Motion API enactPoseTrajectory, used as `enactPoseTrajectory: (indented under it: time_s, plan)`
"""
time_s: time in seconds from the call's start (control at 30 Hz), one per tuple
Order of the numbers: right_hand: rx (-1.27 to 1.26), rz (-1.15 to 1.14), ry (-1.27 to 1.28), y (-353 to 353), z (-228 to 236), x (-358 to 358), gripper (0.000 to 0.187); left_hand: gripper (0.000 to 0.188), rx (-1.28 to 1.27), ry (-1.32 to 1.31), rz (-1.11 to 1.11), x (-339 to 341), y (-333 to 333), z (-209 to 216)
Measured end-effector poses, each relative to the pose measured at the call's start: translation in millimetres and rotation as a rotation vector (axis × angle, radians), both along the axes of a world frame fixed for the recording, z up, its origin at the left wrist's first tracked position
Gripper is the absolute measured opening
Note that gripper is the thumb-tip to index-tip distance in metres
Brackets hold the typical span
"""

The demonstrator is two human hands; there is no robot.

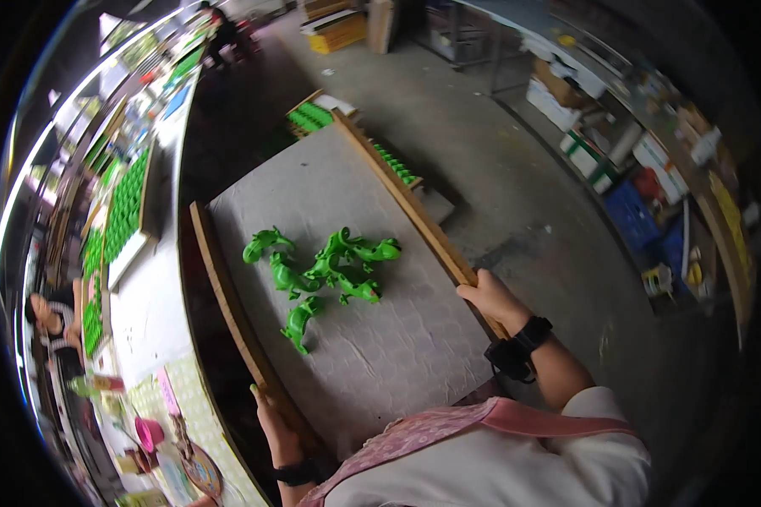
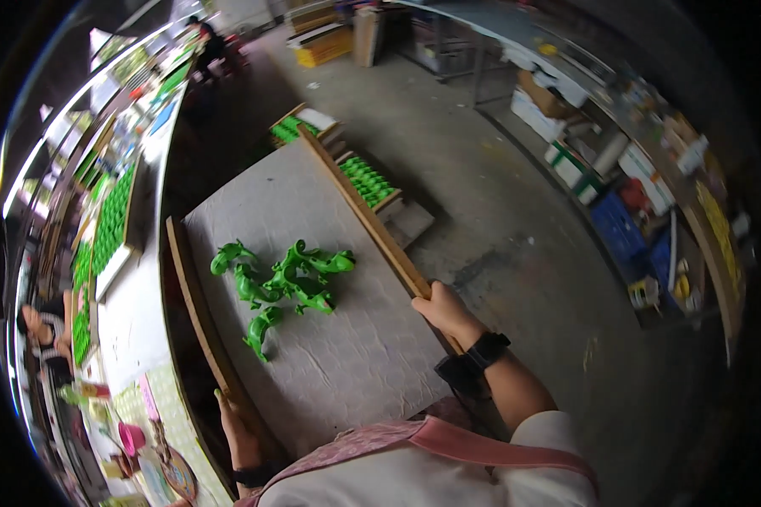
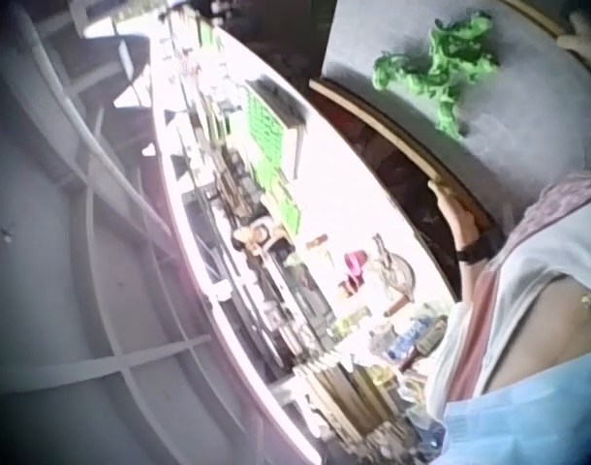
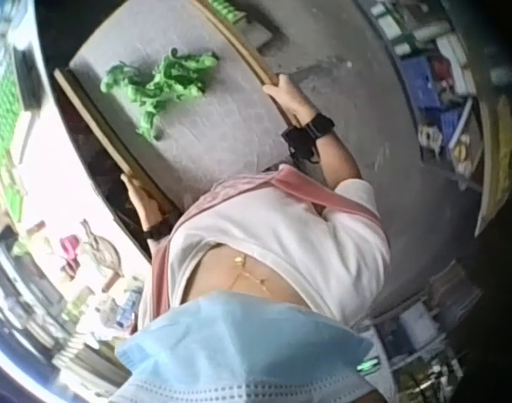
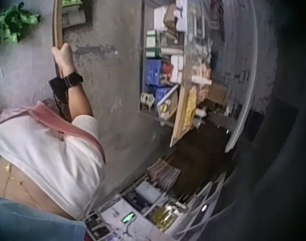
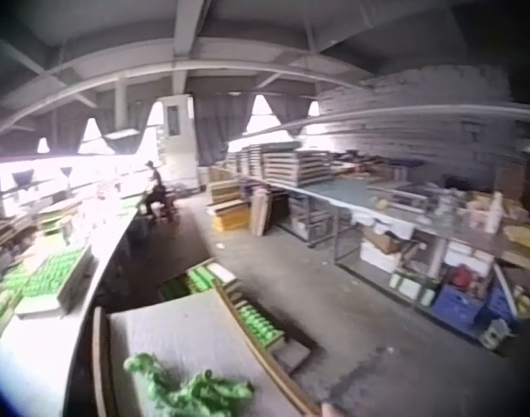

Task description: The recorder prepares plastic frog toys and uses an airbrush to apply paint details in a factory setting.

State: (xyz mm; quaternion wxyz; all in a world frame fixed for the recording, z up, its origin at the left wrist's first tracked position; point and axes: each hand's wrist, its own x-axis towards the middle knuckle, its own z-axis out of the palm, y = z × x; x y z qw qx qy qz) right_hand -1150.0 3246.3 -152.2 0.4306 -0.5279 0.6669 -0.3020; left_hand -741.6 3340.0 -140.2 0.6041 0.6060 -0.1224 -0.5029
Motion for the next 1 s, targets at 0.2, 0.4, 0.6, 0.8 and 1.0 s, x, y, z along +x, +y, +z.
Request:
enactPoseTrajectory:
  time_s: [0.2, 0.4, 0.6, 0.8, 1.0]
  plan:
    - [-0.002, -0.466, 0.104, 120.1, -21.9, -109.6, 0.037, 0.043, 0.027, 0.055, -0.414, -121.7, -55.0, -72.6]
    - [0.002, -0.888, 0.203, 185.7, -14.5, 7.1, 0.038, 0.045, -0.03, 0.124, -0.945, -73.2, -153.0, -60.9]
    - [0.06, -1.329, 0.127, 228.1, -2.0, 169.1, 0.039, 0.044, 0.016, 0.013, -1.418, -82.9, -252.4, -70.9]
    - [-0.015, -2.047, 0.042, 266.4, 5.8, 373.0, 0.031, 0.044, -0.174, -0.157, -1.909, -81.2, -223.8, -6.4]
    - [-0.235, -2.182, 0.007, 259.7, 42.6, 544.0, 0.027, 0.048, -0.126, -0.262, -2.269, -49.1, -199.4, 54.6]
